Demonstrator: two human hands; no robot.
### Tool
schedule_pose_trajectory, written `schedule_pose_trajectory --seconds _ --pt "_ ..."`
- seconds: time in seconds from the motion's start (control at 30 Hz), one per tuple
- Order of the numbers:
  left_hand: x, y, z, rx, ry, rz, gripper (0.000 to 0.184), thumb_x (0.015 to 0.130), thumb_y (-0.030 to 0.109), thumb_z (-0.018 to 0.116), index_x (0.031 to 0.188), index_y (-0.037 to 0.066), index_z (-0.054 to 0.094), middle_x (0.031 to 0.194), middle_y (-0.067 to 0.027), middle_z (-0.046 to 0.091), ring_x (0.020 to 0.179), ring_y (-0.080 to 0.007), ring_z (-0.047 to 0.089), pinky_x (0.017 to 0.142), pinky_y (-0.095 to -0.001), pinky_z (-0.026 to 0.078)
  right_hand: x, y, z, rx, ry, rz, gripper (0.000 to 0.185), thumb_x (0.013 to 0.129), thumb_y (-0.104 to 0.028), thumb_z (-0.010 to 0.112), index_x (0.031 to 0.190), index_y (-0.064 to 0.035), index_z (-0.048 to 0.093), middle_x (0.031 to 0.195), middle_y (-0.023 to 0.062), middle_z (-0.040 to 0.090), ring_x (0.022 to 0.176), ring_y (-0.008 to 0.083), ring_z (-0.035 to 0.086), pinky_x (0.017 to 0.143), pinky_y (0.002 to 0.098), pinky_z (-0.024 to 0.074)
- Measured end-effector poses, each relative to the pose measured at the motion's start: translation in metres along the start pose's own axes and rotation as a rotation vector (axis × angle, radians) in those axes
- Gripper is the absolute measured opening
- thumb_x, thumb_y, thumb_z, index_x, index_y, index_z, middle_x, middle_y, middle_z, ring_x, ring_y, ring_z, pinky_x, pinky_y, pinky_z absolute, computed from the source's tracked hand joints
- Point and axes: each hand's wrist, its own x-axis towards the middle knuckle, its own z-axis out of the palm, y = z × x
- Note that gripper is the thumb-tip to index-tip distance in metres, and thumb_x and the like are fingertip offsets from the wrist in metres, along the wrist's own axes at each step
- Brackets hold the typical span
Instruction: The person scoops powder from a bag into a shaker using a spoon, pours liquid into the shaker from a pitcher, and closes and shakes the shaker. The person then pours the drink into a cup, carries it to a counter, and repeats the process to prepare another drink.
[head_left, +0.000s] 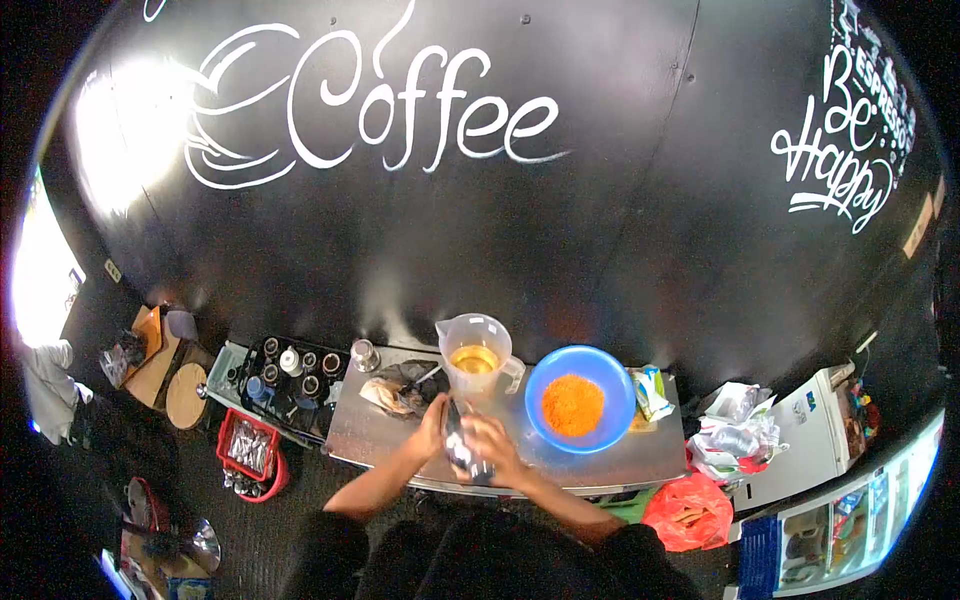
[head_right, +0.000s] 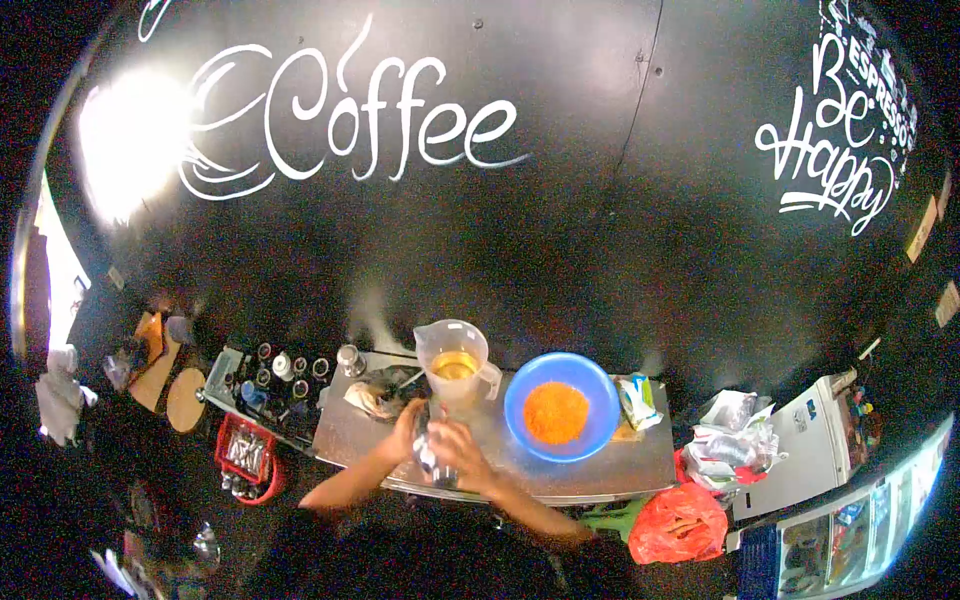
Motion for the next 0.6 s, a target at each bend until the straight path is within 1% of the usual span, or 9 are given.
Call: schedule_pose_trajectory --seconds 0.03,0.07,0.17,0.27,0.3,0.4,0.47,0.53,0.6 --pt "-0.013 -0.005 0.001 0.169 -0.004 0.125 0.042 0.092 0.037 0.035 0.104 0.001 0.053 0.104 -0.0134 0.061 0.090 -0.0244 0.061 0.086 -0.0387 0.049 -0.003 -0.003 0.008 0.136 0.034 0.229 0.069 0.057 -0.022 0.085 0.116 -0.0108 0.051 0.121 0.0175 0.052 0.108 0.0349 0.052 0.089 0.0440 0.0442" --pt "-0.008 -0.025 -0.019 -0.110 -0.044 -0.045 0.043 0.093 0.036 0.033 0.107 0.000 0.053 0.103 -0.0140 0.061 0.091 -0.0248 0.062 0.087 -0.0403 0.049 -0.001 0.000 0.011 0.264 0.071 0.447 0.069 0.055 -0.019 0.085 0.115 -0.0106 0.052 0.122 0.0169 0.052 0.108 0.0339 0.053 0.088 0.0419 0.0451" --pt "0.001 -0.014 -0.007 -0.445 -0.027 -0.303 0.045 0.093 0.034 0.031 0.112 -0.001 0.053 0.099 -0.0150 0.063 0.090 -0.0254 0.063 0.087 -0.0432 0.050 0.038 -0.042 -0.023 0.043 0.062 0.168 0.073 0.055 -0.017 0.087 0.117 -0.0076 0.049 0.120 0.0167 0.052 0.109 0.0330 0.052 0.090 0.0418 0.0445" --pt "-0.003 0.001 0.003 -0.123 0.125 -0.189 0.045 0.093 0.035 0.032 0.111 0.000 0.053 0.098 -0.0144 0.063 0.088 -0.0255 0.063 0.084 -0.0426 0.050 0.008 -0.023 -0.019 0.000 0.046 -0.184 0.077 0.055 -0.020 0.087 0.120 -0.0081 0.046 0.119 0.0173 0.052 0.109 0.0344 0.051 0.092 0.0444 0.0433" --pt "0.002 -0.003 -0.011 -0.003 0.164 -0.153 0.046 0.093 0.036 0.032 0.111 0.000 0.054 0.098 -0.0140 0.064 0.087 -0.0257 0.063 0.083 -0.0423 0.051 -0.014 -0.002 -0.007 -0.014 0.023 -0.131 0.081 0.053 -0.022 0.089 0.120 -0.0105 0.045 0.120 0.0180 0.051 0.110 0.0349 0.051 0.092 0.0461 0.0431" --pt "0.008 -0.062 -0.062 -0.139 0.300 -0.523 0.044 0.093 0.038 0.034 0.111 0.004 0.054 0.100 -0.0117 0.063 0.088 -0.0249 0.062 0.082 -0.0413 0.050 -0.014 -0.015 0.006 0.305 0.133 0.395 0.078 0.053 -0.023 0.088 0.118 -0.0107 0.046 0.121 0.0183 0.051 0.110 0.0348 0.051 0.088 0.0449 0.0448" --pt "-0.019 -0.013 0.005 0.278 0.165 -0.284 0.044 0.093 0.039 0.034 0.111 0.004 0.054 0.101 -0.0114 0.063 0.092 -0.0242 0.061 0.084 -0.0403 0.049 0.017 -0.033 -0.016 0.232 0.101 0.352 0.075 0.056 -0.020 0.086 0.119 -0.0103 0.045 0.121 0.0184 0.051 0.109 0.0352 0.052 0.087 0.0446 0.0454" --pt "-0.020 0.010 0.028 -0.252 0.106 -0.225 0.042 0.090 0.042 0.045 0.108 0.005 0.053 0.097 -0.0105 0.061 0.089 -0.0218 0.062 0.082 -0.0366 0.051 0.037 -0.048 -0.040 0.098 0.014 -0.048 0.072 0.058 -0.016 0.084 0.119 -0.0101 0.045 0.121 0.0186 0.051 0.107 0.0348 0.053 0.086 0.0448 0.0456" --pt "-0.019 0.008 0.011 -0.322 -0.038 -0.238 0.038 0.091 0.038 0.043 0.110 0.006 0.051 0.096 -0.0093 0.060 0.090 -0.0219 0.061 0.084 -0.0366 0.049 0.005 -0.023 -0.029 0.018 -0.025 -0.203 0.069 0.060 -0.013 0.083 0.118 -0.0094 0.046 0.120 0.0192 0.051 0.107 0.0344 0.053 0.086 0.0450 0.0454"
